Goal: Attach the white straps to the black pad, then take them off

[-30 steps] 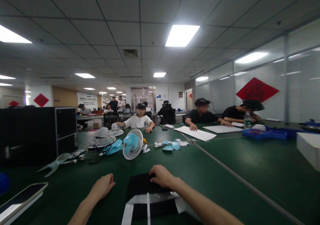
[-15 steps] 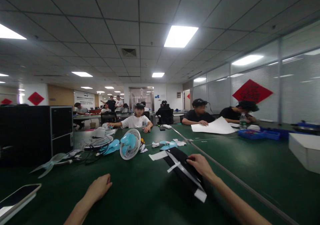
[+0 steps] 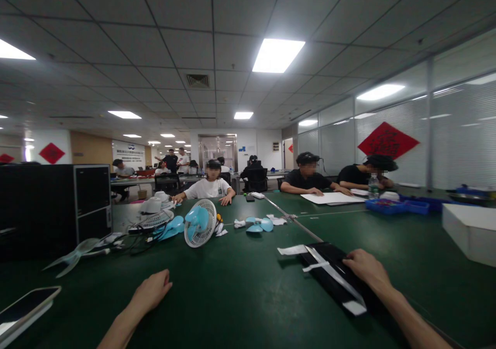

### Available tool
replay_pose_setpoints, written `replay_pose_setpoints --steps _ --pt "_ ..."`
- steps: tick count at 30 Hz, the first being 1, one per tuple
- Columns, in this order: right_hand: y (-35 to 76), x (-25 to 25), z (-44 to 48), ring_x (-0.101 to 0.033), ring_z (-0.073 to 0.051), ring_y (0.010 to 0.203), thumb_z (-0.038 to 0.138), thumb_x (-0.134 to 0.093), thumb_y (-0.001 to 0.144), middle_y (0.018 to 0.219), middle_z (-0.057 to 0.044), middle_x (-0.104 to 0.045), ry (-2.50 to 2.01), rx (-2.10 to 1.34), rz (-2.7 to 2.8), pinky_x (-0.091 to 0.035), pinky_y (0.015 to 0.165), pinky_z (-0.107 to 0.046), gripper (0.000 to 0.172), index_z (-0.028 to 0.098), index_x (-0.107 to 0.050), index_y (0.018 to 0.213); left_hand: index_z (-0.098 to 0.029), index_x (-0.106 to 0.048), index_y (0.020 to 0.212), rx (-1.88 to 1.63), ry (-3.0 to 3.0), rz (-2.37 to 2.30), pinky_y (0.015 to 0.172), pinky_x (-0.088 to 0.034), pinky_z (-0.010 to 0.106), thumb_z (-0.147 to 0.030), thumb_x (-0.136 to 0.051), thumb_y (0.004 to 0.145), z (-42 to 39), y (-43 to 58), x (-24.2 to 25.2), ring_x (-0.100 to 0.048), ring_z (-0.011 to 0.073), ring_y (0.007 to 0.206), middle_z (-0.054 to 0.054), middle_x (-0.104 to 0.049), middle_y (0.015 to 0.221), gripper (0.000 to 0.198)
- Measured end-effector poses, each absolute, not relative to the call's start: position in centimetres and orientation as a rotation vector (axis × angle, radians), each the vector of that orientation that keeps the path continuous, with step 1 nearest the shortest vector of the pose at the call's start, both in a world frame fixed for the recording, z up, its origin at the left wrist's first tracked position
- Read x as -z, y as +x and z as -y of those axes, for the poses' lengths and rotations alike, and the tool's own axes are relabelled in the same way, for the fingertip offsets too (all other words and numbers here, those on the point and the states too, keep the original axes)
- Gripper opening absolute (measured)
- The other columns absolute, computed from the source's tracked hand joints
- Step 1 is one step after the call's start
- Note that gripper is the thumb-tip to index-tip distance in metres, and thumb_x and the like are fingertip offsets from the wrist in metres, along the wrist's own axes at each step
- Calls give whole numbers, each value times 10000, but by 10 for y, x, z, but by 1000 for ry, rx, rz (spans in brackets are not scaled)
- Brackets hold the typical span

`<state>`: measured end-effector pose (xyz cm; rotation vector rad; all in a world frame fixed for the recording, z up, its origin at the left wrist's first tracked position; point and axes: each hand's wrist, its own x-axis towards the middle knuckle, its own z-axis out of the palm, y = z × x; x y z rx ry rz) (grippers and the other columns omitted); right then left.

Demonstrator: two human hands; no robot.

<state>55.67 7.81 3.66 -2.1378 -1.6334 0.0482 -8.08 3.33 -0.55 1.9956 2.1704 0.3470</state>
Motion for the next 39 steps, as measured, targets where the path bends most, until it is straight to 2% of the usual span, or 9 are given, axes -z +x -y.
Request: replay_pose_setpoints --steps 7,14,22,29,35,39 --pt "553 -34 -75 -669 -290 856 269 -492 761 878 -142 -714 -2205 -67 1664 -443 640 -327 226 183 -702 763 -208 -525 842 -343 2000 -2183 660 -420 275 -320 -423 866 -30 -75 1 -625 196 827 63 -660 945 153" --pt "541 -35 -59 -650 -298 845 454 -387 868 922 -165 -680 -2138 166 1628 -438 641 -355 362 172 -614 859 -204 -535 862 -362 1998 -2159 681 -427 270 -306 -434 865 -30 -78 2 -620 184 837 62 -655 960 143" --pt "533 -21 -6 -662 -307 797 575 -387 827 878 -140 -699 -2188 -128 1543 -460 646 -382 395 230 -577 861 -207 -545 873 -367 1977 -2143 671 -433 278 -317 -425 862 -26 -74 -2 -623 198 831 62 -660 960 163" --pt "524 -10 5 -670 -311 851 520 -436 787 931 -142 -714 -2143 -184 1589 -481 692 -387 352 226 -602 888 -210 -549 882 -347 1981 -2134 686 -436 265 -296 -422 868 -26 -74 -3 -622 185 852 56 -657 977 154" --pt "524 -10 1 -665 -300 900 465 -428 781 974 -159 -710 -2147 -206 1631 -483 729 -359 447 146 -583 1054 -202 -543 870 -347 1994 -2170 678 -432 282 -290 -411 873 -28 -74 -1 -619 197 844 70 -656 966 159" --pt "526 -10 -1 -658 -308 914 498 -463 758 1017 -176 -699 -2146 -229 1633 -483 732 -361 496 126 -582 1062 -204 -540 859 -348 1993 -2176 677 -434 280 -288 -417 868 -29 -73 0 -620 193 834 68 -656 956 149"
